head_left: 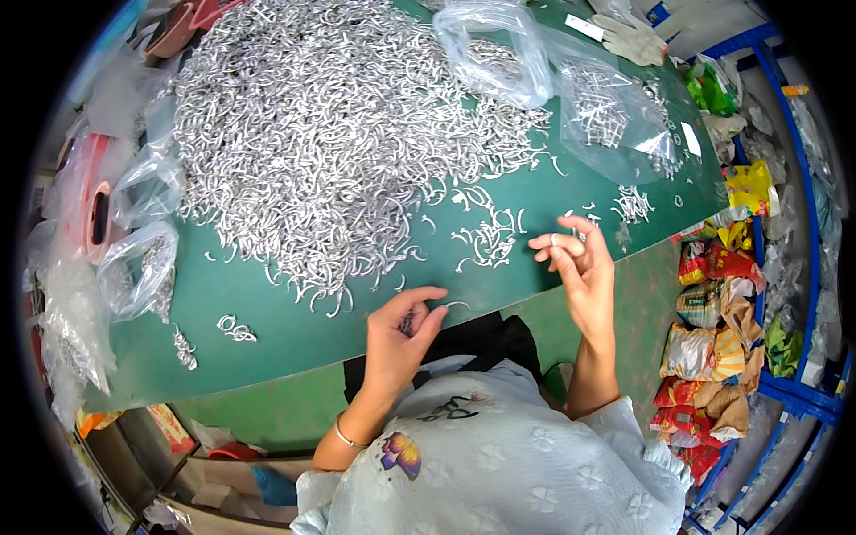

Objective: The person sorts music-note-shaped metal charms from a large pile on a green table, arranging them into small groups and then picking them up by hand.

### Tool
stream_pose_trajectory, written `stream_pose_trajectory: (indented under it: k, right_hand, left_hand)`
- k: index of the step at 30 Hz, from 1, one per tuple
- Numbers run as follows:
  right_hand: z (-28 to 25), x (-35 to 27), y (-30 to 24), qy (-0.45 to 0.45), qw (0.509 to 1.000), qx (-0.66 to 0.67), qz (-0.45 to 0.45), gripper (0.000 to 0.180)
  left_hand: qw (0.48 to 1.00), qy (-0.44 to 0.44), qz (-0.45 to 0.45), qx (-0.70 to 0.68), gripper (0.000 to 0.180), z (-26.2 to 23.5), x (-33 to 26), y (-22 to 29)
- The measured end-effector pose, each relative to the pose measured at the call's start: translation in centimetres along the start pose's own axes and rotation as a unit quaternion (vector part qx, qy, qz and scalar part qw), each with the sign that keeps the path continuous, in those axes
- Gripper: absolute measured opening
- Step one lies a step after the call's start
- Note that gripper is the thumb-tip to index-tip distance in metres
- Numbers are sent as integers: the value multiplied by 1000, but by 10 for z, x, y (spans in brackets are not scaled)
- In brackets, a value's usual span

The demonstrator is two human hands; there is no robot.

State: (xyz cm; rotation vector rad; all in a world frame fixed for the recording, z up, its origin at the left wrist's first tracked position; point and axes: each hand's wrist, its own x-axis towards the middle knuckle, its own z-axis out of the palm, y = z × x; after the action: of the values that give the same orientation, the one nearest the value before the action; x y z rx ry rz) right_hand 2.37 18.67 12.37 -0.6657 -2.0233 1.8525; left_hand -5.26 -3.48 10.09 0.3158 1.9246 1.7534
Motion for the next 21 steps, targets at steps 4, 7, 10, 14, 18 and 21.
stream_pose_trajectory:
  k: [4, 7, 10, 14, 18, 21]
  right_hand:
    - [19, -4, 0, -44, 999, -2, -12, 22]
    - [25, -5, -1, -65, 998, 2, 21, 19]
    - [30, -5, -1, -76, 996, 15, 49, 17]
    - [34, -4, 2, -68, 996, -33, 39, 15]
    - [37, -4, 1, -71, 990, -121, -8, 15]
    - [39, -2, 7, -58, 989, -132, -45, 13]
  left_hand:
    - [1000, -11, 9, 7, 21, 2, 0, 3]
    - [997, -9, 40, 62, 22, 1, -1, 4]
    - [974, -9, 122, 190, 22, 4, 1, 2]
    - [928, -2, 196, 316, 19, 9, 1, -4]
    - [911, 40, 232, 338, 16, 11, 7, -11]
    - [918, 69, 210, 330, 15, 9, 10, -9]
